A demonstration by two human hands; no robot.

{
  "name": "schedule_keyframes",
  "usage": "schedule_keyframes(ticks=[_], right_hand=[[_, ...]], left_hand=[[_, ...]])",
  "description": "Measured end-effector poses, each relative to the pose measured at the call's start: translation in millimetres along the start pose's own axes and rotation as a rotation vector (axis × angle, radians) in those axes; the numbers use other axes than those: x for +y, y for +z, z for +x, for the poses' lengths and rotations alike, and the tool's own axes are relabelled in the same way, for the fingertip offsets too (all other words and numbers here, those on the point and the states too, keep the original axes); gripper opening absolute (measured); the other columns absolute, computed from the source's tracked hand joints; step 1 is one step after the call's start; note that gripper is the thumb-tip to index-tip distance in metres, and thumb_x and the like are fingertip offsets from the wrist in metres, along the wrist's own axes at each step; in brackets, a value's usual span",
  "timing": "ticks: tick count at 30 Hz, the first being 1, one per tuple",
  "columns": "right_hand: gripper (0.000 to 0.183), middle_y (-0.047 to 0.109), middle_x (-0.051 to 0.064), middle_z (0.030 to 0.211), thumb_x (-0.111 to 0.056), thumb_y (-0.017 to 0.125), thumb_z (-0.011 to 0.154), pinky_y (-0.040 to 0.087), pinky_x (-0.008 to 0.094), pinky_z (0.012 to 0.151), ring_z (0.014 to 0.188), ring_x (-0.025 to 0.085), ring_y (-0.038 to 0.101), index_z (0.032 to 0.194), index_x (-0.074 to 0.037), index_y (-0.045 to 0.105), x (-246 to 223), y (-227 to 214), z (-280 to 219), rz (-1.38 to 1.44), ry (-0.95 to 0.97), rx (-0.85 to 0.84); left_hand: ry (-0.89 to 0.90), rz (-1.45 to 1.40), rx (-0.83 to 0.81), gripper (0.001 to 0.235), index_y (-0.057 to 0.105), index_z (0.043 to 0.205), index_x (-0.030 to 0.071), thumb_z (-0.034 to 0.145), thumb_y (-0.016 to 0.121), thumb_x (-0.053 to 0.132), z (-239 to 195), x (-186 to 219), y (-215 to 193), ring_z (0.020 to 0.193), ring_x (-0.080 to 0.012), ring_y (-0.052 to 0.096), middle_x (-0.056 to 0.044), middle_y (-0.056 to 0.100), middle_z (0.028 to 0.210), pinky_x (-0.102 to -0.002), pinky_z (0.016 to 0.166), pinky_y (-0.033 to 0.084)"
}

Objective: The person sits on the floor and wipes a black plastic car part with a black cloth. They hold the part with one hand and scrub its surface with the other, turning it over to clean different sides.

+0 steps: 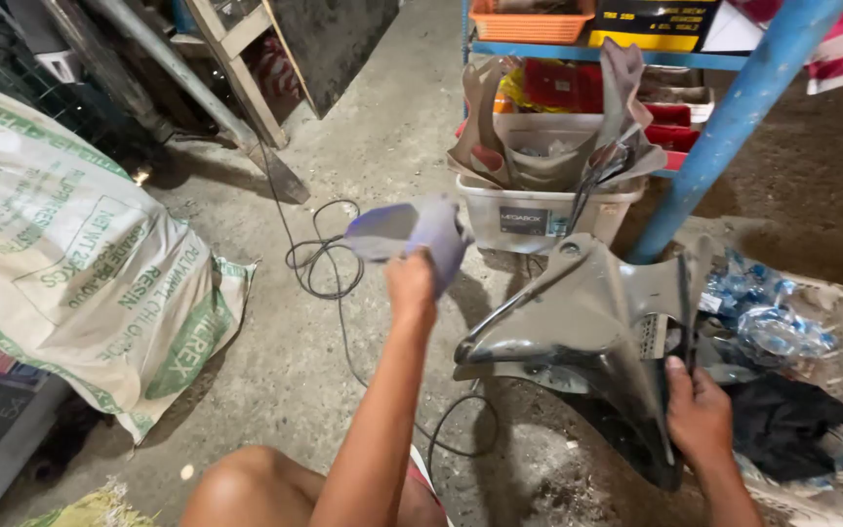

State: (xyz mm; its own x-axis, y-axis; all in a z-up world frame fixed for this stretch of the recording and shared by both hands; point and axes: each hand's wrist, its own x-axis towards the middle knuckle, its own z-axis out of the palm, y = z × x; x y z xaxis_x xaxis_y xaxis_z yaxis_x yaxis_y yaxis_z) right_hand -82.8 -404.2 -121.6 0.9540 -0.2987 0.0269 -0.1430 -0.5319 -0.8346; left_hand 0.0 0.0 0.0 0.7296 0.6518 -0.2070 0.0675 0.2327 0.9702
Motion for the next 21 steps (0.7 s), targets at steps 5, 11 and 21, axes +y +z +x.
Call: schedule_keyframes(ticks=[5, 11, 21], right_hand=[[0.044, 0.073, 0.021, 0.095, -0.032, 0.054, 0.11, 0.049, 0.04, 0.075, 0.079, 0.028, 0.062, 0.115, 0.009, 0.071, -0.9, 1.8, -6.6, 0.045, -0.015, -0.011], [0.045, 0.074, 0.022, 0.094, -0.032, 0.055, 0.108, 0.049, 0.039, 0.074, 0.078, 0.029, 0.063, 0.118, 0.009, 0.071, -11.1, 10.9, -12.5, 0.061, 0.006, -0.018], [0.038, 0.069, 0.012, 0.083, -0.029, 0.053, 0.107, 0.047, 0.036, 0.068, 0.072, 0.021, 0.056, 0.114, 0.003, 0.072, 18.1, 27.5, -6.9, 0.07, -0.072, 0.045]], left_hand=[[0.018, -0.521, -0.041, 0.023, 0.066, 0.107, -0.008, 0.095, 0.061, 0.01, 64.7, -43.3, -62.7, 0.079, -0.0206, 0.06, -0.014, 0.065, 0.095, -0.031, 0.071, 0.051], [-0.128, -0.97, -0.305, 0.042, 0.053, 0.136, -0.011, 0.102, 0.05, 0.014, 77.8, -124.3, -110.4, 0.114, -0.0307, 0.064, -0.022, 0.063, 0.132, -0.046, 0.109, 0.047], [-0.345, -0.915, -0.194, 0.034, 0.059, 0.125, -0.009, 0.104, 0.054, 0.017, 117.1, -356.1, -142.5, 0.109, -0.0318, 0.064, -0.02, 0.065, 0.127, -0.05, 0.107, 0.045]])
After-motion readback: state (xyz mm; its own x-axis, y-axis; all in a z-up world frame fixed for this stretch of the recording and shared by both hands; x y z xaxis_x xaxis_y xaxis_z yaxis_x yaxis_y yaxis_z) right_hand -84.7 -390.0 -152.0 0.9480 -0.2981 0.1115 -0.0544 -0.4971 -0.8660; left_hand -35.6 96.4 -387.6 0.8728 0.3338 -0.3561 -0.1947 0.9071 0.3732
